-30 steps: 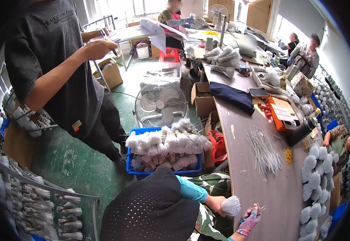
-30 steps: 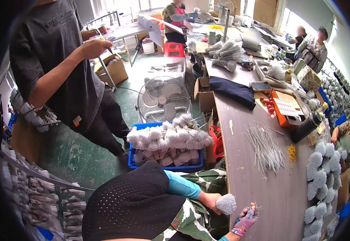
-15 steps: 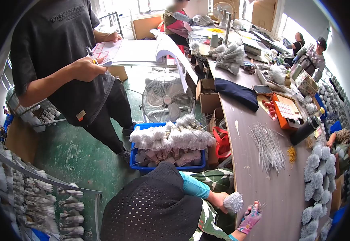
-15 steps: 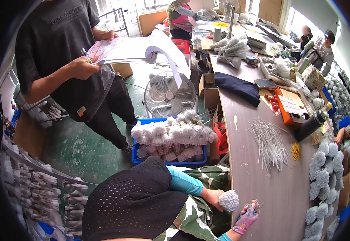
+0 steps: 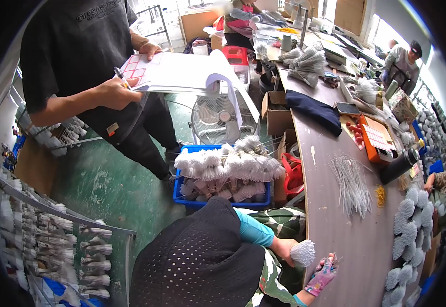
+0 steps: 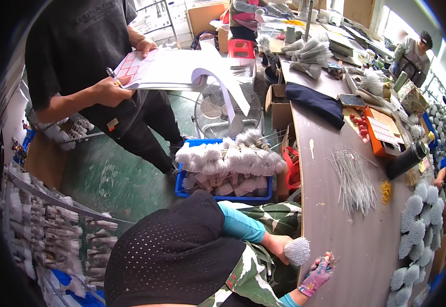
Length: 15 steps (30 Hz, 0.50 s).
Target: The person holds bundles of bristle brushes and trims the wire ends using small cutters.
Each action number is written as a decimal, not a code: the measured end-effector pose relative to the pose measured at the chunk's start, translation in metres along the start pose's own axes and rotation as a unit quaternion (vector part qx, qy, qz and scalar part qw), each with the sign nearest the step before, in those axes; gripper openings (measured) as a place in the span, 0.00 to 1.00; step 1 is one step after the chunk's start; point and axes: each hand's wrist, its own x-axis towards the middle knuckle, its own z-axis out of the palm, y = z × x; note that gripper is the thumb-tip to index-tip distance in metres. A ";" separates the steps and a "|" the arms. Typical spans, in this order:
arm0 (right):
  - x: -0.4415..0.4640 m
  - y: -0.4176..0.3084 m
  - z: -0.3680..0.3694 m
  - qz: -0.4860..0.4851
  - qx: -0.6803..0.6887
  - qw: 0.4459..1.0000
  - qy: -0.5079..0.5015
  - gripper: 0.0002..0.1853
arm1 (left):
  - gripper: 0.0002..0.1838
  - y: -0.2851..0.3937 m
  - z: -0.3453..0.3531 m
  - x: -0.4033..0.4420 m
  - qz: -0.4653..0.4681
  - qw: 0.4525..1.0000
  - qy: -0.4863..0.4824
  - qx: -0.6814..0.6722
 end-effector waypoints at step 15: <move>-0.003 0.003 0.003 -0.018 0.006 1.000 0.005 0.08 | 0.25 -0.010 0.003 -0.001 -0.025 0.999 0.024 0.007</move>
